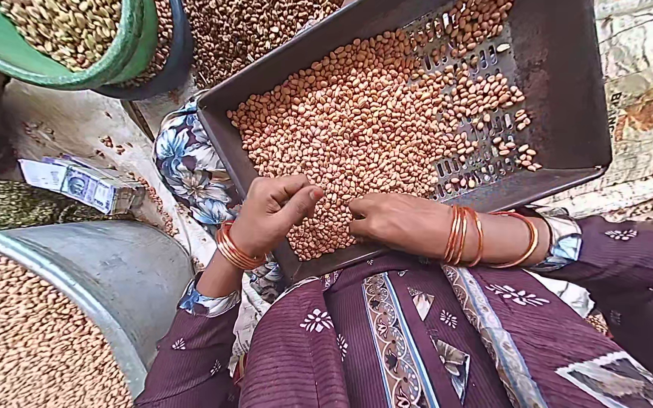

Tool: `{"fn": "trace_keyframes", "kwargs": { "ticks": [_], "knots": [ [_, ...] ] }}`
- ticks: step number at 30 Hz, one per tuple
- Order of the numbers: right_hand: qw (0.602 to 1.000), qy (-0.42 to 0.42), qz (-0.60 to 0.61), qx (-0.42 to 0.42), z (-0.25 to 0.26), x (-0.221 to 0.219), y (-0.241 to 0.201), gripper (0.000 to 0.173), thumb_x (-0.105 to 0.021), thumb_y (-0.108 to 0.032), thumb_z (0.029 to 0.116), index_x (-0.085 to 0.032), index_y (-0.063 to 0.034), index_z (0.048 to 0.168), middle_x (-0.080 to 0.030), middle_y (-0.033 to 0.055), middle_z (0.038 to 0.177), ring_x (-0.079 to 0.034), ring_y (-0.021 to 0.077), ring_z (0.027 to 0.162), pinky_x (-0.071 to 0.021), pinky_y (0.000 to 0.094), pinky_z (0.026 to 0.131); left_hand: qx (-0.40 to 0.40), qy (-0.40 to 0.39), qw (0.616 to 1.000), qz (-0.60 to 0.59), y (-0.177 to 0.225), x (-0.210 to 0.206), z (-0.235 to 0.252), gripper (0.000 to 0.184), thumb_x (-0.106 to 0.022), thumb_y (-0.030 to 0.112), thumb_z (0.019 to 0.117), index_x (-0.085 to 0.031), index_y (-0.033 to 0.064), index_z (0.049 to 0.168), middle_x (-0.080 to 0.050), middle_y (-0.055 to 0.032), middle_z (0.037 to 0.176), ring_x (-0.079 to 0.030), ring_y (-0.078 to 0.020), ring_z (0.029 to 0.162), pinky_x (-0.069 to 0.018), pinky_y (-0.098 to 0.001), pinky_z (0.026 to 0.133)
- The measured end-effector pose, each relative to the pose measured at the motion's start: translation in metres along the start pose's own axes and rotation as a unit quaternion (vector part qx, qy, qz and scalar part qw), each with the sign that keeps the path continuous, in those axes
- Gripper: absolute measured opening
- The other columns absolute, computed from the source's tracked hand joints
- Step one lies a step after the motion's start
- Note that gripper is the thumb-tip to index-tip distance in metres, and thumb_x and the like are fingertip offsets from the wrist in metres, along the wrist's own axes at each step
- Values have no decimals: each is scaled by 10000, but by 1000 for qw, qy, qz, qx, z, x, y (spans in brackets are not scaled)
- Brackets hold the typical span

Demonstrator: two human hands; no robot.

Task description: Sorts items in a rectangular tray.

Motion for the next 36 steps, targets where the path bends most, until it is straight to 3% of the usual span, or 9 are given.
{"fn": "trace_keyframes", "kwargs": {
  "ticks": [6,13,16,19,21,24,29,33,36],
  "knots": [
    [998,17,-15,-63,-3,5,2,79,-641,38,910,-669,-25,946,-625,145,869,-675,313,804,-560,416,643,8,-115,903,414,-4,-31,-39,238,-554,254,1035,-683,59,1074,-649,-81,706,-662,-273,579,-527,-432,497],
    [998,2,26,-56,3,6,14,77,-601,-107,955,-652,-58,925,-611,84,810,-648,242,716,-511,393,590,-7,-104,866,489,-15,-43,-51,185,-571,175,1015,-676,31,1061,-625,-105,686,-633,-296,536,-481,-417,439],
    [996,-4,75,-57,6,22,17,65,-610,-110,929,-671,-98,908,-635,20,797,-635,157,715,-513,352,622,34,-73,926,369,-10,-31,-46,194,-550,187,1008,-654,31,1059,-611,-59,649,-622,-228,530,-514,-399,484],
    [996,5,84,-33,15,38,14,117,-608,-94,926,-721,-99,895,-654,28,831,-646,163,755,-523,358,658,64,15,997,35,0,-4,-46,116,-528,194,1010,-576,89,1025,-536,82,626,-452,10,479,-392,-150,450],
    [997,-4,73,-16,27,38,10,148,-599,-102,962,-742,-96,926,-670,49,868,-667,192,797,-540,382,691,46,47,977,-203,4,10,-48,168,-544,325,1029,-581,181,951,-501,124,635,-434,41,483,-373,-115,453],
    [997,-15,70,2,54,24,1,164,-597,-105,991,-751,-66,951,-675,91,901,-676,238,826,-549,415,714,13,57,963,-264,9,22,-52,301,-537,412,1018,-663,197,849,-557,136,673,-478,32,550,-393,-136,518],
    [999,-34,20,10,79,2,-14,56,-668,-44,944,-698,3,938,-644,172,961,-667,330,908,-554,449,769,20,51,991,123,15,10,-64,350,-560,204,1038,-700,43,760,-620,41,653,-546,19,556,-475,-142,526],
    [1000,-13,-23,0,75,-1,-14,8,-679,13,895,-679,19,899,-626,175,925,-663,342,887,-549,437,725,48,5,908,416,10,-15,-74,333,-547,279,1046,-738,41,915,-673,-85,696,-677,-234,603,-524,-400,522],
    [999,-8,-31,0,72,0,-12,61,-639,-10,936,-685,14,904,-626,166,912,-665,328,864,-550,430,713,85,-6,844,529,7,-34,-71,205,-595,197,1007,-707,27,979,-602,-114,615,-641,-313,527,-458,-426,427]
  ]
}}
Point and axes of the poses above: each hand's wrist, its own z-axis towards the middle knuckle, its own x-axis out of the back of the hand, y = z × x, the point moved 5 cm from there along z, towards the middle knuckle
